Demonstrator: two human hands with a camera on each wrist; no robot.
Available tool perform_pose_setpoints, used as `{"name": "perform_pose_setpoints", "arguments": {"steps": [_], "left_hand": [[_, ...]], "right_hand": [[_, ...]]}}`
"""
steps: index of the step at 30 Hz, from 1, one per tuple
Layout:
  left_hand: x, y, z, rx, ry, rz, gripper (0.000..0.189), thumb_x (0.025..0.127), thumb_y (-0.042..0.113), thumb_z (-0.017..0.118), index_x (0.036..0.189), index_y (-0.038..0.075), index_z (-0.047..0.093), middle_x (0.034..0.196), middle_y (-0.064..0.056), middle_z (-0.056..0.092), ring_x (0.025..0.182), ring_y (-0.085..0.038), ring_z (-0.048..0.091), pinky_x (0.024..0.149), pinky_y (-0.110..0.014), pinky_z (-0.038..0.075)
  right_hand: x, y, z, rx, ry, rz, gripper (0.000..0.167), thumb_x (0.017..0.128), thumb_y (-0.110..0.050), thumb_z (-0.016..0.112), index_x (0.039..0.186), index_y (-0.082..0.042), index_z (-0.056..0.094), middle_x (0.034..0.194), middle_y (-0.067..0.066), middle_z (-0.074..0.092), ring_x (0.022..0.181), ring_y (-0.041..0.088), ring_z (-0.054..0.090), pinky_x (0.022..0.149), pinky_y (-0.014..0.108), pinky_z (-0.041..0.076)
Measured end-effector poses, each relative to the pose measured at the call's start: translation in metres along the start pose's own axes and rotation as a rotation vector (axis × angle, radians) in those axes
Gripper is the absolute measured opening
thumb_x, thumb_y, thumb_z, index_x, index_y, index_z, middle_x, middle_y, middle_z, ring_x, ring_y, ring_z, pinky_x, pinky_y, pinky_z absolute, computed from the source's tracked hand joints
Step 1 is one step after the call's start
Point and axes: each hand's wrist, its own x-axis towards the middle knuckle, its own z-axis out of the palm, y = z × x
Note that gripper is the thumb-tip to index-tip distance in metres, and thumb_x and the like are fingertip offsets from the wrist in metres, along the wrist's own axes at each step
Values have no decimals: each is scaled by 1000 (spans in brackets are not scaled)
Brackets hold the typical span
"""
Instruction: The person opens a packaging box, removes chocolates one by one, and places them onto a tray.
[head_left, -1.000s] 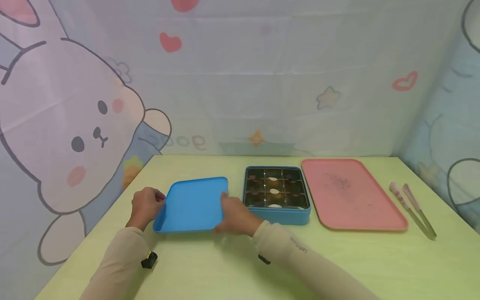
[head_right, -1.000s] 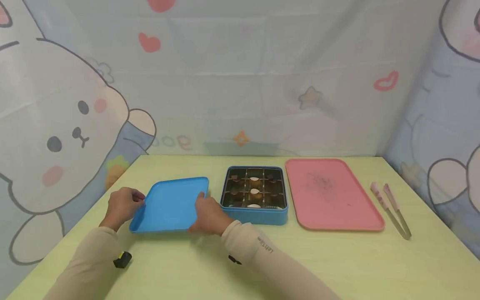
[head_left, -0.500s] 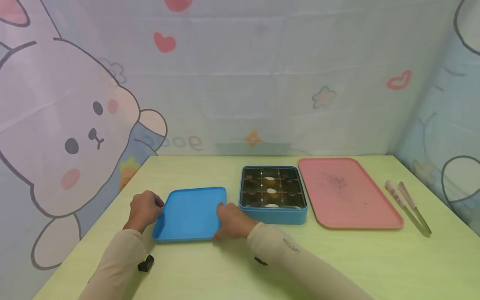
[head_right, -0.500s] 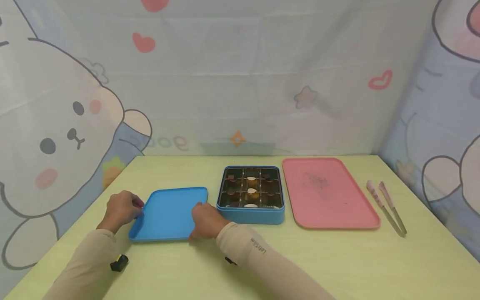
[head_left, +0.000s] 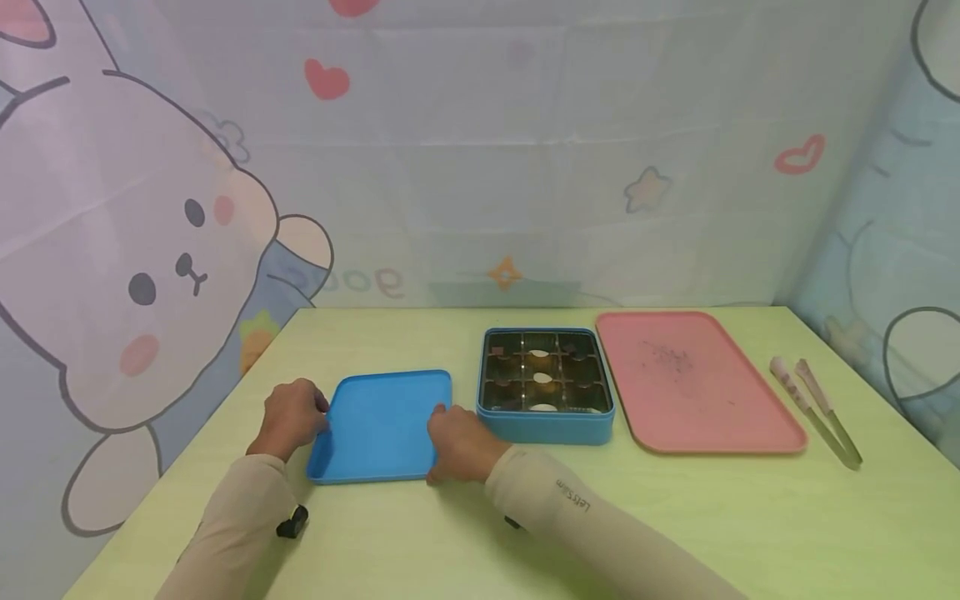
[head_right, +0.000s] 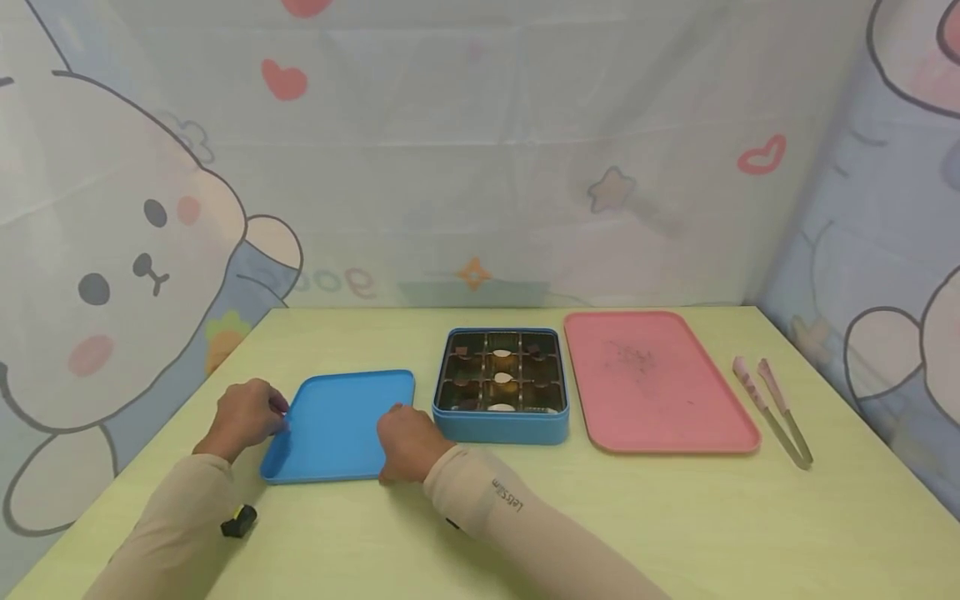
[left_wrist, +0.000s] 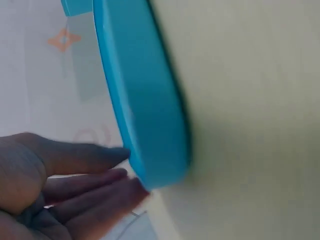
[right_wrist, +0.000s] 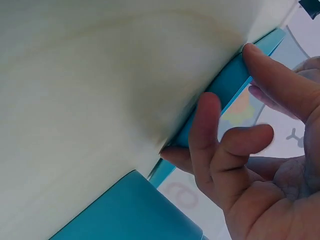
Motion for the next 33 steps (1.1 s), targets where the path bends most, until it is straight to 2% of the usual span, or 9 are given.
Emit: {"name": "perform_pose_setpoints", "arguments": {"steps": [4,6,9,12,15,21,25,28,33], "left_hand": [[-6,16,-3,56,5,53,40,89,18,70,111,-14,68,106,-29,72,92,-42,68,85,-57,57],[-11,27,-4,2,20,101,47,94,23,65,122,-14,64,118,-31,68,103,-45,68,89,-58,56],[-15,46,-5,-154,26,184,57,102,30,57,141,-10,50,139,-31,57,122,-48,60,99,-58,53],[-18,64,-6,-340,-19,246,65,106,38,50,155,-2,34,154,-28,43,136,-46,51,108,-58,47],[-20,79,-2,-461,-89,288,73,106,46,46,161,5,20,164,-22,29,144,-45,41,115,-60,41],[-24,108,14,-470,-222,295,96,96,62,56,164,19,4,170,-11,16,152,-40,31,120,-62,32],[-25,124,28,-445,-261,295,107,89,61,67,164,22,1,170,-10,17,155,-38,24,120,-64,31],[-24,131,39,-465,-281,304,109,88,55,72,164,20,2,170,-9,17,156,-37,22,121,-63,30],[-22,134,54,-543,-318,260,111,86,52,76,164,18,4,170,-8,15,155,-37,25,121,-60,33]], "right_hand": [[-4,0,-2,-14,7,-23,101,72,-45,90,145,11,46,130,20,67,114,26,69,101,34,57],[-7,1,-6,-29,22,-50,102,73,-47,89,144,11,46,124,21,70,111,26,70,98,33,58],[-15,5,-19,-15,44,-95,97,74,-49,88,142,9,50,112,18,73,103,25,71,91,32,61],[-25,15,-36,81,47,-138,85,78,-45,86,140,4,54,114,15,74,105,26,70,93,36,60],[-38,30,-54,201,56,-177,73,80,-39,85,137,-1,59,120,14,74,106,27,70,93,40,59],[-71,87,-85,341,143,-281,59,82,-29,84,129,1,65,111,12,76,81,15,74,77,31,61],[-95,144,-99,322,216,-206,59,85,-32,81,132,-1,63,119,14,73,97,22,73,78,33,61],[-115,190,-107,312,269,-81,62,87,-32,80,136,-1,59,132,21,66,111,33,70,85,42,62],[-141,266,-110,239,314,129,75,89,-38,77,141,9,51,137,33,58,115,48,65,93,58,55]]}}
